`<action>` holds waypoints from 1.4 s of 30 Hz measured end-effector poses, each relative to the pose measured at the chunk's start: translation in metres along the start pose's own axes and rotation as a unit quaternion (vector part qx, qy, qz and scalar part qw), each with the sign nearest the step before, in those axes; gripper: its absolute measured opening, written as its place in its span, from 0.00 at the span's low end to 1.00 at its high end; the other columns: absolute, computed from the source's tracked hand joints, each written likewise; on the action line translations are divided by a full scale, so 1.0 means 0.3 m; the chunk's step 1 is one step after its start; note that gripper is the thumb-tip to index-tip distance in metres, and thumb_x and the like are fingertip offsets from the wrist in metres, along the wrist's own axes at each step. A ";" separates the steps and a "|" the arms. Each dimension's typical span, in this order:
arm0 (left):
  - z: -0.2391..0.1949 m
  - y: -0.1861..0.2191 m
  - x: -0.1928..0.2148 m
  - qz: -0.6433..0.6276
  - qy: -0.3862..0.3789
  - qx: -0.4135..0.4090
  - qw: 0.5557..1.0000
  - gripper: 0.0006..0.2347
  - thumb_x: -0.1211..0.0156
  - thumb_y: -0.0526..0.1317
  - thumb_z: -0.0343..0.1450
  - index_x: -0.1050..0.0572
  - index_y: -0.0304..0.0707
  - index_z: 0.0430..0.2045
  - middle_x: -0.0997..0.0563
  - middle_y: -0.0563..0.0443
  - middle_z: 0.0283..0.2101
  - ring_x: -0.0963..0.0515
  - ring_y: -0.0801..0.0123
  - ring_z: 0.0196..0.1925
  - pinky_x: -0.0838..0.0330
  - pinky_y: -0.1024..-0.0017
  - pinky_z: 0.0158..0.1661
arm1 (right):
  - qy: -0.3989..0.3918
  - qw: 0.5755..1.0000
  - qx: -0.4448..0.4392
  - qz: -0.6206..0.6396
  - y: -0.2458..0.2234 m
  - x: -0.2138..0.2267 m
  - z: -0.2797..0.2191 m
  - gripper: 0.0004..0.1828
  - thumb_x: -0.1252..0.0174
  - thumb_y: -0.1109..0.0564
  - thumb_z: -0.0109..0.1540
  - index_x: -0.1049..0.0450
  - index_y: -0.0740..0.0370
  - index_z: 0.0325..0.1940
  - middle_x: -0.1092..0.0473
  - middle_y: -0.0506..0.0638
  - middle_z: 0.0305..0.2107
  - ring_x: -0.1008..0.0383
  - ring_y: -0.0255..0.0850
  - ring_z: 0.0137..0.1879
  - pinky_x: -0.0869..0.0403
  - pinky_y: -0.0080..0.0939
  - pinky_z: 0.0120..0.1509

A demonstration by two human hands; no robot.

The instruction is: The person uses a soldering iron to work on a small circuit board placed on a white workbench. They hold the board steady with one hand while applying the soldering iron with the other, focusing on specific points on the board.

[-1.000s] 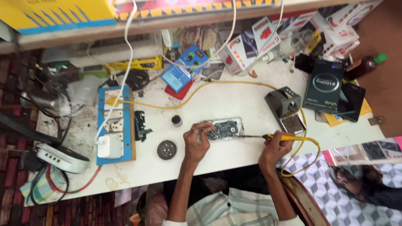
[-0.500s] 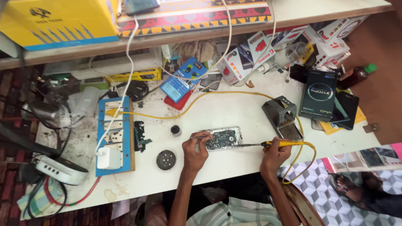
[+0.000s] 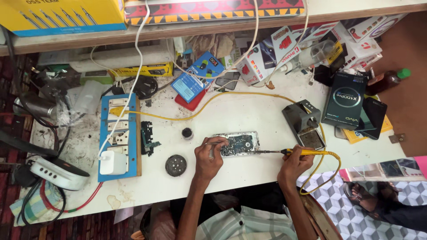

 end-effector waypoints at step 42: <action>-0.011 -0.097 -0.041 -0.075 -0.044 0.102 0.991 0.05 0.47 0.27 0.75 0.24 0.27 0.40 0.14 0.43 0.38 0.13 0.65 0.44 0.19 0.69 0.50 | -0.020 1.000 0.005 -0.021 -0.040 -0.026 -0.007 0.06 0.49 0.61 0.71 0.38 0.65 0.41 0.37 0.47 0.23 0.37 0.31 0.23 0.35 0.32 0.28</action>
Point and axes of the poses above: each hand's wrist, its own z-axis towards the middle knuckle, its own x-axis out of the back of the hand, y = z × x, the point moved 10 cm from there along z, towards the middle knuckle
